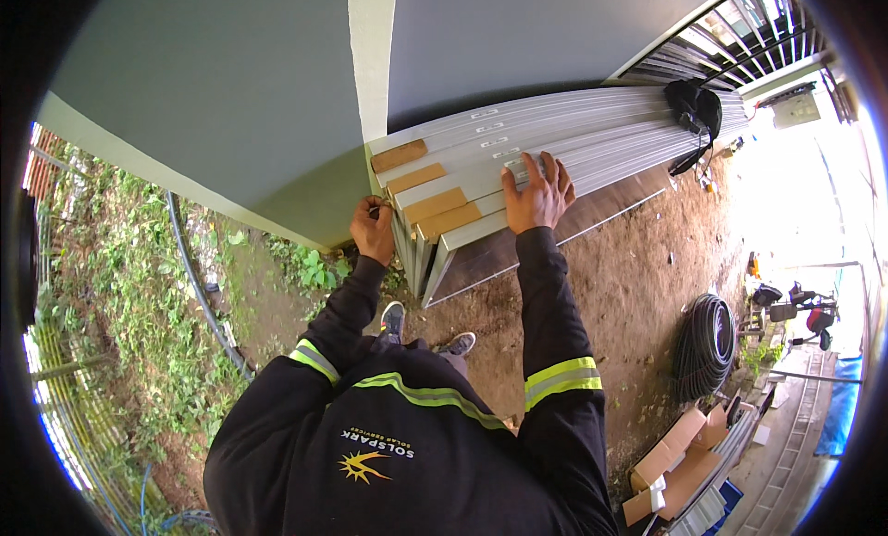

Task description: The person walks to a stack of solar panels leaning against a wall and repeatedly adjusts their position by hand, sliding and aligning them. The person then steps back and looks at the panels.

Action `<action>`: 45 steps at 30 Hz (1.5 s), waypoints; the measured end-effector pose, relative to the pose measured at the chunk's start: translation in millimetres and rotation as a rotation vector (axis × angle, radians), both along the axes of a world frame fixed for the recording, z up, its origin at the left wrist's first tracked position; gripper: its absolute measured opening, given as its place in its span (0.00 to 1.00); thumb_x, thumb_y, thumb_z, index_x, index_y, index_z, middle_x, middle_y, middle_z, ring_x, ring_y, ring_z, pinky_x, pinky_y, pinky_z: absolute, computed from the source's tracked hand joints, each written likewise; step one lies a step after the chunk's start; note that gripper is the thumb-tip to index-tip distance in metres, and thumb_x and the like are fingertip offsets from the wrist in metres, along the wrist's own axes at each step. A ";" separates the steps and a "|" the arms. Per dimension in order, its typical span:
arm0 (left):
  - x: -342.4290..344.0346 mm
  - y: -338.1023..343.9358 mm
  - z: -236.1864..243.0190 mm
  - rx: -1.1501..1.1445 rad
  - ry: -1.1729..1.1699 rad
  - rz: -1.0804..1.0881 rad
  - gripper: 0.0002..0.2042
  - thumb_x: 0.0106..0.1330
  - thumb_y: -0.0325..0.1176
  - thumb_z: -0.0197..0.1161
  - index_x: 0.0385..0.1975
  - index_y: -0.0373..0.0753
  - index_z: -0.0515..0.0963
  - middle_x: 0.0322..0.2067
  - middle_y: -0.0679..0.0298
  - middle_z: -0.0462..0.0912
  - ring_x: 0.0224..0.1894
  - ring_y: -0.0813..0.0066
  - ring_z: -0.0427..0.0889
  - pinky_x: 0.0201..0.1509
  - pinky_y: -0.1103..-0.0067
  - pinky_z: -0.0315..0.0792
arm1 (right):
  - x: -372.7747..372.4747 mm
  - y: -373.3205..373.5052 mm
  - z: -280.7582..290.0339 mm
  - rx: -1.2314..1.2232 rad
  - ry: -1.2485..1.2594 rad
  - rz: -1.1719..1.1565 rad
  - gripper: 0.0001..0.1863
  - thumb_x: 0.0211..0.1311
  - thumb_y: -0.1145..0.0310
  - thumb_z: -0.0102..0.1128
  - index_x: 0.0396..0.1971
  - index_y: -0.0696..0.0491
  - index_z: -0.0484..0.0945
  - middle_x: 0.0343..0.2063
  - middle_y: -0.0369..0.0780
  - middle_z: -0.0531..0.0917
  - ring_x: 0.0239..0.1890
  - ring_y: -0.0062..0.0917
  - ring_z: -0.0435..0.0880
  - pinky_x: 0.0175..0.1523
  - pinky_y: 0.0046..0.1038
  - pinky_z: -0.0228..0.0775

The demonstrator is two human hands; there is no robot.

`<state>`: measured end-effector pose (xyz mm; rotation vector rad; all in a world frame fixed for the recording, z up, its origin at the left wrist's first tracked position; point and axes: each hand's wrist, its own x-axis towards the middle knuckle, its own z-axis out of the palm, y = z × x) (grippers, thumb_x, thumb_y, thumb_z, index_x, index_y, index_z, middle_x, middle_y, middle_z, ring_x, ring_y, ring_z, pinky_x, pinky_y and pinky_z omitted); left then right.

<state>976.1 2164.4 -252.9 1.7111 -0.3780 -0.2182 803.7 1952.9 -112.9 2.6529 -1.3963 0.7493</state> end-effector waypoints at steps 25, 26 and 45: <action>-10.3 -0.9 35.6 -0.196 0.533 0.151 0.09 0.71 0.31 0.70 0.35 0.33 0.79 0.31 0.63 0.83 0.27 0.81 0.72 0.27 0.77 0.64 | 1.6 -4.2 -3.7 0.016 -0.027 0.016 0.27 0.64 0.44 0.71 0.59 0.40 0.88 0.67 0.37 0.79 0.75 0.38 0.67 0.77 0.51 0.51; -9.5 2.8 43.0 -0.225 0.690 0.124 0.08 0.71 0.30 0.70 0.34 0.32 0.80 0.32 0.63 0.83 0.26 0.83 0.71 0.25 0.78 0.62 | 1.5 -4.2 -3.8 0.014 -0.033 0.018 0.27 0.64 0.44 0.71 0.59 0.40 0.88 0.67 0.37 0.79 0.75 0.38 0.67 0.77 0.51 0.51; 37.4 19.6 72.4 -0.542 1.272 -0.099 0.05 0.69 0.21 0.59 0.34 0.40 0.73 0.36 0.60 0.82 0.18 0.86 0.58 0.21 0.84 0.55 | 1.7 -1.9 -0.8 0.030 -0.025 0.013 0.27 0.63 0.46 0.71 0.59 0.40 0.87 0.67 0.37 0.78 0.75 0.39 0.66 0.77 0.52 0.51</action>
